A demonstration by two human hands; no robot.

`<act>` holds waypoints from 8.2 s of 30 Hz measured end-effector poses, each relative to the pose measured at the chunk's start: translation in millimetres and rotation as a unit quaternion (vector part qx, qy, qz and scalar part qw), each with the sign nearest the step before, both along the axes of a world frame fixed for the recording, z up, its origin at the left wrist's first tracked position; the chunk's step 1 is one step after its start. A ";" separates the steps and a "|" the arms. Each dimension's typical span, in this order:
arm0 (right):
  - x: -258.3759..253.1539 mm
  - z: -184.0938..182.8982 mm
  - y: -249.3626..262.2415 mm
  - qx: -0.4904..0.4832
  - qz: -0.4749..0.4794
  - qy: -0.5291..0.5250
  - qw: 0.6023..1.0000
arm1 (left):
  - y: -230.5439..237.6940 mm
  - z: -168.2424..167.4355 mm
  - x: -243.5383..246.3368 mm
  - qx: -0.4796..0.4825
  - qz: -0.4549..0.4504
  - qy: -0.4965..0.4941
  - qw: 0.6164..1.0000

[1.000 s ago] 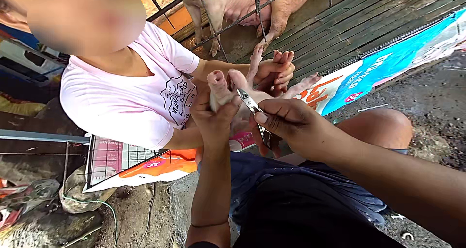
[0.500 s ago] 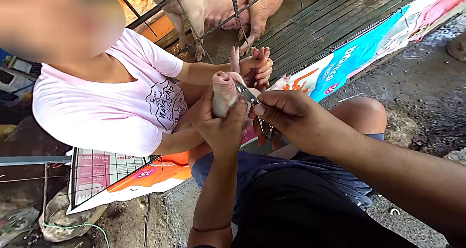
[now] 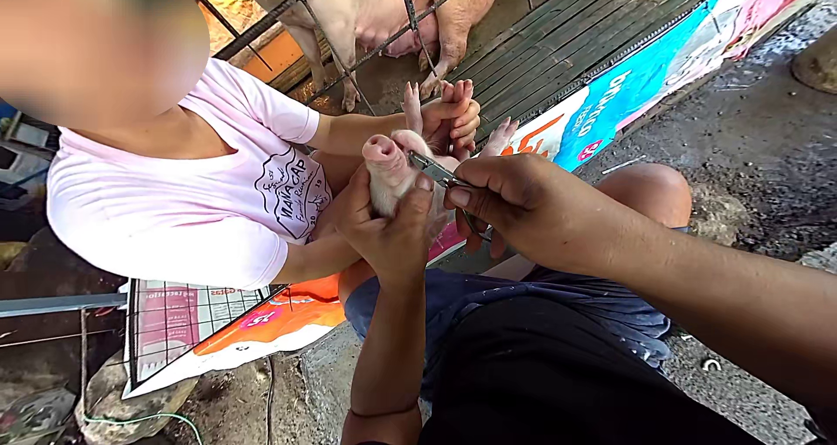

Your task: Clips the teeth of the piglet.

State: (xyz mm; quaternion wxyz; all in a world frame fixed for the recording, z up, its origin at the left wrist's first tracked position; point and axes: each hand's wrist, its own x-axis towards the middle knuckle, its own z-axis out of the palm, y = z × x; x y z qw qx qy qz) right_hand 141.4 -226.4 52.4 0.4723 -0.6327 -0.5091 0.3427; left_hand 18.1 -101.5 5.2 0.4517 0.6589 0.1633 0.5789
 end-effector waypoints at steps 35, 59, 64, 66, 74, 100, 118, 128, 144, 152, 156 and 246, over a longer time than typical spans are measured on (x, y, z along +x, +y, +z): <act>-8.0 -0.8 -8.2 0.036 -0.021 0.090 0.995 | -12.3 1.0 7.0 -0.013 0.005 -0.011 1.000; -3.2 3.6 -11.3 0.018 -0.033 0.018 0.999 | -12.9 3.8 9.2 0.007 0.003 -0.014 1.000; -2.9 3.9 -11.5 0.013 -0.039 0.014 0.999 | -14.4 3.3 10.0 0.012 0.003 -0.015 1.000; -3.0 3.2 -11.7 0.017 -0.039 0.019 0.999 | -14.8 3.3 10.2 0.012 0.005 -0.017 1.000; -6.6 2.7 -12.8 0.019 -0.047 0.035 0.998 | -17.2 2.4 10.0 0.009 0.016 -0.019 1.000; 1.9 -9.2 -48.2 0.089 0.003 0.060 0.994 | -23.4 -12.5 13.4 0.096 0.054 -0.035 0.993; 60.3 49.8 -87.2 -0.281 0.115 -0.186 0.934 | -49.8 -49.1 -3.9 0.434 -0.026 0.109 0.894; 71.4 46.4 -95.4 -0.291 0.137 -0.126 0.939 | -47.6 -43.1 -5.5 0.444 -0.043 0.125 0.886; 78.0 36.1 -95.2 -0.279 0.136 -0.149 0.939 | -47.2 -44.0 -9.9 0.447 -0.060 0.130 0.883; 81.2 38.3 -92.9 -0.283 0.151 -0.127 0.939 | -49.7 -43.4 -11.7 0.444 -0.055 0.130 0.885; 82.1 38.5 -94.8 -0.274 0.154 -0.129 0.941 | -49.1 -43.6 -12.0 0.440 -0.060 0.131 0.886; 72.2 64.7 -81.6 -0.317 0.163 -0.166 0.919 | -46.6 -40.9 -11.9 0.453 -0.067 0.097 0.883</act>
